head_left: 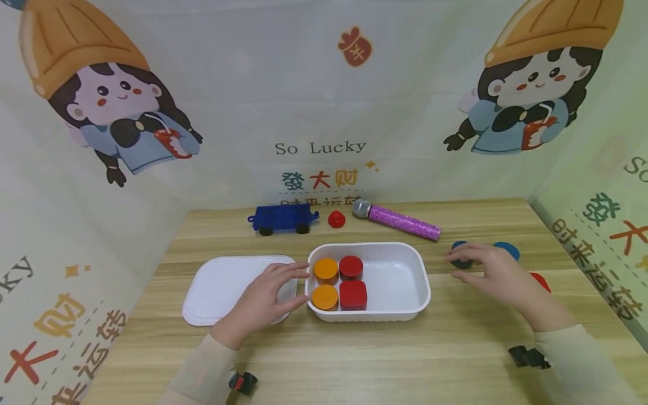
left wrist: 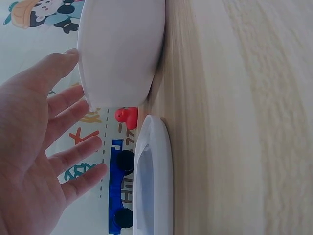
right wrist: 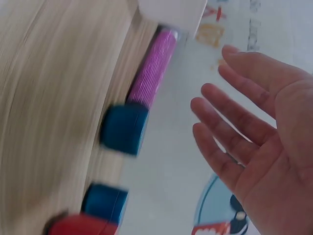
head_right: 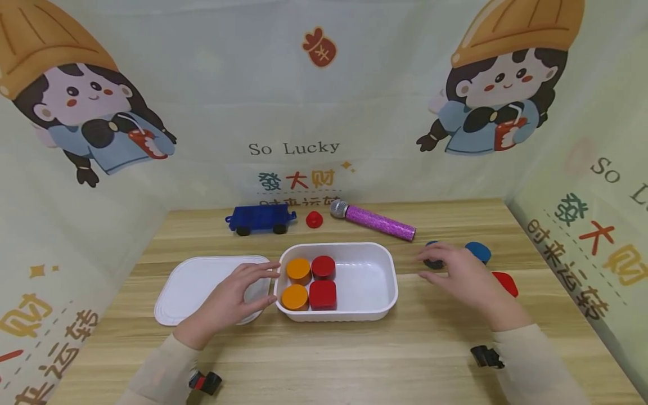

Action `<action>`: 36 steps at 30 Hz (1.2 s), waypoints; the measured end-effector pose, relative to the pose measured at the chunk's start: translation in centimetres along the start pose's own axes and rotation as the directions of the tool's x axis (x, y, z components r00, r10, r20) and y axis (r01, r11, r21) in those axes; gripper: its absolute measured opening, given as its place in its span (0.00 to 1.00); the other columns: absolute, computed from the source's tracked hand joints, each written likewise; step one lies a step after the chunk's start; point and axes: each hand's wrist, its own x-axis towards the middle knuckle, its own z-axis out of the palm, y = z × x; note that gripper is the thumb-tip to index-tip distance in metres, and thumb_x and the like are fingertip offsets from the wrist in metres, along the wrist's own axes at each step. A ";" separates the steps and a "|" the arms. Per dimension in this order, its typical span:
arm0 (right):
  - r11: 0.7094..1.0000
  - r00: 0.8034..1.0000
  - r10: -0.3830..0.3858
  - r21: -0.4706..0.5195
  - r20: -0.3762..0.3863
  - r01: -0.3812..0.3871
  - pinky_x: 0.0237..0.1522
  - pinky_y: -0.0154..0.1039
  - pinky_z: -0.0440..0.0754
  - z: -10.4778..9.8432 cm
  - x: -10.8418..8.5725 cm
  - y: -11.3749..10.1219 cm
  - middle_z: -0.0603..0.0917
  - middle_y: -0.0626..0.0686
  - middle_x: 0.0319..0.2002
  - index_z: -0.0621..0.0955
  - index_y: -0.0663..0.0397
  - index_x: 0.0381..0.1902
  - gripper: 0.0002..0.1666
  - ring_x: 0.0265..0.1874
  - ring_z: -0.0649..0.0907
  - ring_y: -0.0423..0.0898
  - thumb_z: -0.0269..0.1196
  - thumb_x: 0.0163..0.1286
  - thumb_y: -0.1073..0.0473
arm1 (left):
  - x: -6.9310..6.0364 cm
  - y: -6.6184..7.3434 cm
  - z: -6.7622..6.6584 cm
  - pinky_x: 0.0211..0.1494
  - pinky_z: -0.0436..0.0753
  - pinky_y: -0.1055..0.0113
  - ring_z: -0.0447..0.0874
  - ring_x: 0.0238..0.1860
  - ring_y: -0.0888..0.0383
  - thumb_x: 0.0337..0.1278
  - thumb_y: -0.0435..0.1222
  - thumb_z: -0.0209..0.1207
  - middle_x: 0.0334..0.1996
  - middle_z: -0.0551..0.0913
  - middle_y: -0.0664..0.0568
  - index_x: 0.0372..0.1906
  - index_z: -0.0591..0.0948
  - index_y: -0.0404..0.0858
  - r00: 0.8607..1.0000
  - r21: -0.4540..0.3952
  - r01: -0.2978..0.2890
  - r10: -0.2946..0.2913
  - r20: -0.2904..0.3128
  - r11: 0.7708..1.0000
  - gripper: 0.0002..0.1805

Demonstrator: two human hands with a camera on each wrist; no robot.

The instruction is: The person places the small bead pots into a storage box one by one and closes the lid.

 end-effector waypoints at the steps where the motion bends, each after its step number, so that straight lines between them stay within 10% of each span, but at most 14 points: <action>1: 1.000 1.000 0.005 -0.004 -0.008 -0.005 0.50 0.59 0.87 -0.1 -0.2 0.5 0.88 0.61 0.52 0.88 0.56 0.50 0.16 0.50 0.88 0.60 0.74 0.65 0.60 | 0.0 0.0 -0.1 0.73 0.76 0.45 0.75 0.69 0.50 0.61 0.52 0.70 0.70 0.78 0.55 0.62 0.84 0.48 1.000 0.003 -0.002 0.002 -0.003 1.000 0.26; 11: 0.995 0.997 0.042 -0.085 -0.068 -0.048 0.37 0.52 0.86 -1.6 -2.7 4.7 0.90 0.60 0.43 0.88 0.60 0.46 0.18 0.40 0.88 0.59 0.77 0.58 0.63 | -0.1 0.0 -0.2 0.75 0.74 0.46 0.73 0.70 0.52 0.62 0.54 0.68 0.71 0.77 0.57 0.63 0.83 0.51 0.998 -0.016 0.046 -0.045 0.034 0.999 0.26; 22: 0.939 0.954 0.298 -0.185 0.021 -0.289 0.41 0.64 0.84 -3.7 -5.5 7.1 0.85 0.72 0.51 0.86 0.66 0.51 0.26 0.46 0.84 0.70 0.76 0.62 0.52 | 0.0 0.1 -0.2 0.74 0.75 0.45 0.74 0.70 0.51 0.62 0.53 0.69 0.71 0.77 0.56 0.63 0.83 0.50 1.000 -0.013 0.019 -0.019 0.019 1.000 0.26; 36: 0.951 0.953 0.291 -0.130 0.081 -0.279 0.31 0.49 0.84 -3.4 -7.3 9.0 0.88 0.69 0.43 0.86 0.69 0.47 0.30 0.35 0.87 0.60 0.81 0.52 0.54 | -0.2 0.0 -0.2 0.72 0.76 0.46 0.75 0.69 0.51 0.62 0.52 0.69 0.70 0.78 0.56 0.62 0.84 0.48 1.000 -0.010 -0.002 0.002 -0.005 1.000 0.26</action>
